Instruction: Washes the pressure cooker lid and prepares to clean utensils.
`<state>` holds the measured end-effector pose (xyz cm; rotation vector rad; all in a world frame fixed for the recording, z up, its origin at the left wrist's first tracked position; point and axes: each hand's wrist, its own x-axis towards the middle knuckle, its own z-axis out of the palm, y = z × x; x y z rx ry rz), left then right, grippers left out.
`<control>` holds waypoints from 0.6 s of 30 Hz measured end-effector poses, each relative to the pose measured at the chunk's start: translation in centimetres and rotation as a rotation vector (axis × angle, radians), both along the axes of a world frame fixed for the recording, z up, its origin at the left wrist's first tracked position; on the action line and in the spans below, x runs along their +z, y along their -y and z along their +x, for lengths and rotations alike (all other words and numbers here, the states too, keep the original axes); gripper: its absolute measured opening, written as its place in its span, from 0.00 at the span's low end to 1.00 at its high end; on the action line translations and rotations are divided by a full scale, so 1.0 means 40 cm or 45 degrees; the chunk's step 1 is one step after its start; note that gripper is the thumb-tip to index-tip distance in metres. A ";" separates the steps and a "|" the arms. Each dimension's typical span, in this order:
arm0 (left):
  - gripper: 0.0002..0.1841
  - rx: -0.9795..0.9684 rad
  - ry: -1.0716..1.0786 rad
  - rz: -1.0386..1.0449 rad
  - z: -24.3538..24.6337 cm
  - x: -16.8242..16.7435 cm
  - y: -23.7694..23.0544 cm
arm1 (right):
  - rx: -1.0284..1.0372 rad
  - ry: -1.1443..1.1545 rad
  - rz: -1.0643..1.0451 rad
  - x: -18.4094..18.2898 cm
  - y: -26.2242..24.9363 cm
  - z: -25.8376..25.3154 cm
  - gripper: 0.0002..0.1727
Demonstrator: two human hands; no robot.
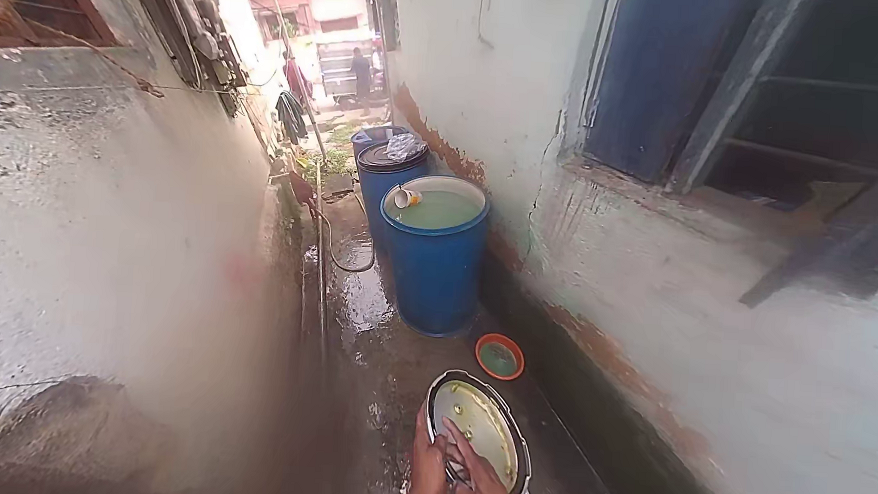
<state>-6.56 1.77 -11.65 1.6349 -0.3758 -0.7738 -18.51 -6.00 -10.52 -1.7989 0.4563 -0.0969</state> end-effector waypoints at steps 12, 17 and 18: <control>0.34 -0.047 0.015 -0.048 0.032 0.033 0.008 | 0.304 -0.257 -0.546 0.064 0.062 -0.087 0.30; 0.32 -0.061 0.064 -0.194 0.012 0.052 0.049 | 0.048 -0.003 -0.435 0.070 0.037 -0.039 0.26; 0.32 -0.058 0.077 -0.209 0.005 0.056 0.052 | 0.012 0.024 -0.407 0.072 0.036 -0.027 0.25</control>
